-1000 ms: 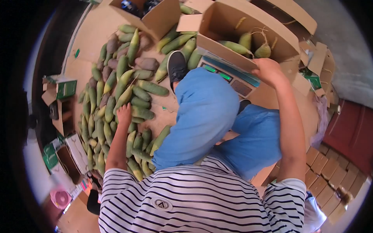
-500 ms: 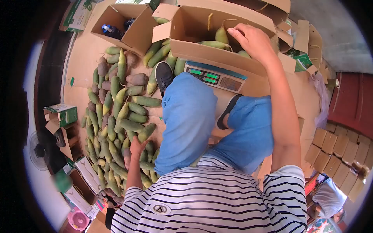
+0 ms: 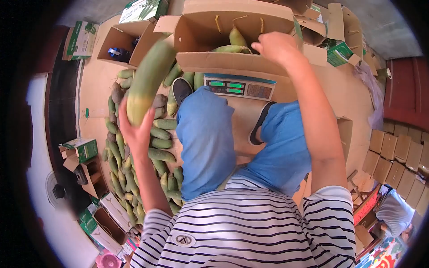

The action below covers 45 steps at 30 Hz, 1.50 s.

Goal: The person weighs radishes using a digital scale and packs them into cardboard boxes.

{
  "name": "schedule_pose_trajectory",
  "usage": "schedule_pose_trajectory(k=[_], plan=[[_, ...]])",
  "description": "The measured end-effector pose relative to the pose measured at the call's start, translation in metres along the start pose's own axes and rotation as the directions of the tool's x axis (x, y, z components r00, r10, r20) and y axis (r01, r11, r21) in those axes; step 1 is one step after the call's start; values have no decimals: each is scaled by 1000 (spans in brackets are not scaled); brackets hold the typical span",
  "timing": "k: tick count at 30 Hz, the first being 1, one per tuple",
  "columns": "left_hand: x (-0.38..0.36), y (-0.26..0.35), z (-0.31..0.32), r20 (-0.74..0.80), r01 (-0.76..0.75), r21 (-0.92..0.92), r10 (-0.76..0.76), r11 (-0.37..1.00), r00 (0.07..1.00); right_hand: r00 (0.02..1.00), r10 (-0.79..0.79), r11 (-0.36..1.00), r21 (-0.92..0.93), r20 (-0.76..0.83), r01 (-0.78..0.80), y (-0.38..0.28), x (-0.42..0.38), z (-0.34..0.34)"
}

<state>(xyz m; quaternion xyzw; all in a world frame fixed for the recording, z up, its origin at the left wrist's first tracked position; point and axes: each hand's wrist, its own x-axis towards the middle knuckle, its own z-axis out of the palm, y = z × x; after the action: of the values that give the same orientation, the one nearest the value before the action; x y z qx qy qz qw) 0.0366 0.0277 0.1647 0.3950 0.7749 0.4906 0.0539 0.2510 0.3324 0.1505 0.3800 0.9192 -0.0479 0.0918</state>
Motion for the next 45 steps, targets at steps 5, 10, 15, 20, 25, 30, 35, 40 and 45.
schedule_pose_trajectory(k=[5,10,15,20,25,30,35,40,45], plan=[[82,54,68,245,-338,78,310,938,919,978,-114,989,-76,177,130,-18,-14,9],[65,48,79,210,-486,93,460,869,863,981,-156,984,-68,119,165,-10,-13,18],[8,-23,53,238,-163,97,136,982,962,983,-136,988,-52,126,144,-13,-11,10],[-102,-150,16,393,-73,651,-253,756,884,965,-248,969,-32,-82,246,5,-14,34],[-253,-224,-23,449,116,837,-793,534,411,966,-249,968,-2,67,249,-12,-16,15],[-381,-267,-17,352,255,878,-907,405,231,971,-234,972,-13,49,235,-20,-17,13],[-373,-251,-16,284,380,837,-907,393,312,965,-258,966,-23,51,259,-27,-12,18],[-356,-253,-29,378,754,379,-833,536,403,971,-231,970,-63,60,234,-26,-9,17],[-249,-189,-27,195,790,105,-792,603,579,975,-220,974,-50,34,222,-36,-14,10]])
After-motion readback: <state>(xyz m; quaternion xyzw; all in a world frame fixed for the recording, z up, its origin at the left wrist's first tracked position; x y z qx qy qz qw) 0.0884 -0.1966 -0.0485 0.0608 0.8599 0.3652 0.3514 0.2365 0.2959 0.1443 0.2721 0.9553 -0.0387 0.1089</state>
